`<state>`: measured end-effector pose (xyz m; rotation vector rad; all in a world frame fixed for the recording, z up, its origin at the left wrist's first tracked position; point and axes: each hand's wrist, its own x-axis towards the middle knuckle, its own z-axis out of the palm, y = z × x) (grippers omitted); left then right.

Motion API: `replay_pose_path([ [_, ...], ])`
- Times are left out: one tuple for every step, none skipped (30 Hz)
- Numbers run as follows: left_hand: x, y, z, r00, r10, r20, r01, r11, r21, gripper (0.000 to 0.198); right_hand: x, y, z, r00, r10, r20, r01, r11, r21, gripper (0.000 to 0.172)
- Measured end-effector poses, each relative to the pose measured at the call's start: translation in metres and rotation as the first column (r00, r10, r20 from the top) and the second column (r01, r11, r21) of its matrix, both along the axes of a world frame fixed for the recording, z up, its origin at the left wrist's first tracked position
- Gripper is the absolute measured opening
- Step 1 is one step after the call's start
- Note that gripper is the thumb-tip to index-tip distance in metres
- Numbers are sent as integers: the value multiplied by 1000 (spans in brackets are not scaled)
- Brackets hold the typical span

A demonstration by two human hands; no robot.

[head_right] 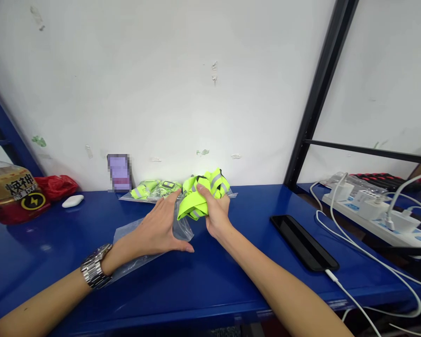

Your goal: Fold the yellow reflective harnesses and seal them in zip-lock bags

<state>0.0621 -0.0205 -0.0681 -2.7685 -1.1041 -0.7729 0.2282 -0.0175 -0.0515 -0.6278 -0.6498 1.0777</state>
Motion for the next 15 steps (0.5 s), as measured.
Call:
replay_pose_path([
  [-2, 1, -1, 999, 17, -39, -19, 998, -64, 132, 0, 1, -1, 1000, -25, 1, 25, 1000, -16, 50],
  [-4, 2, -3, 996, 29, -80, -39, 991, -130, 132, 1, 2, -3, 999, -50, -1, 50, 998, -37, 51],
  [-6, 3, -5, 992, 36, -121, -59, 980, -190, 131, 1, 4, -4, 998, -68, -3, 68, 996, -58, 51],
  [-8, 4, -6, 987, 42, -155, -78, 969, -236, 131, 2, 5, -5, 997, -75, -3, 75, 994, -75, 50],
  [-9, 5, -8, 983, 47, -176, -93, 960, -264, 130, 2, 5, -6, 997, -74, -2, 74, 993, -89, 50],
  [-9, 6, -9, 982, 52, -180, -101, 956, -275, 129, 2, 6, -6, 998, -67, 1, 67, 993, -97, 49],
  [-9, 6, -9, 984, 54, -170, -100, 956, -275, 127, 2, 6, -7, 998, -55, 6, 56, 993, -101, 48],
  [-8, 6, -10, 988, 55, -146, -93, 959, -269, 125, 2, 6, -8, 999, -46, 10, 46, 994, -101, 48],
  [-8, 5, -10, 992, 61, -109, -87, 962, -258, 123, 1, 6, -9, 999, -39, 12, 40, 994, -101, 47],
  [-6, 5, -10, 995, 74, -65, -88, 966, -244, 122, 1, 5, -9, 999, -40, 12, 41, 994, -102, 47],
  [-5, 4, -10, 995, 93, -21, -95, 970, -226, 122, 0, 5, -9, 999, -44, 9, 44, 994, -104, 47],
  [-4, 3, -11, 993, 113, 19, -106, 974, -199, 122, 0, 5, -9, 999, -46, 2, 46, 993, -106, 48],
  [-2, 2, -12, 991, 124, 51, -114, 980, -162, 122, 0, 5, -9, 999, -48, -10, 47, 993, -106, 48],
  [-1, 1, -13, 990, 120, 74, -112, 988, -111, 123, 0, 5, -8, 999, -45, -24, 42, 994, -104, 49],
  [1, 0, -14, 991, 102, 91, -97, 994, -51, 122, 0, 4, -7, 999, -35, -39, 31, 995, -98, 50],
])
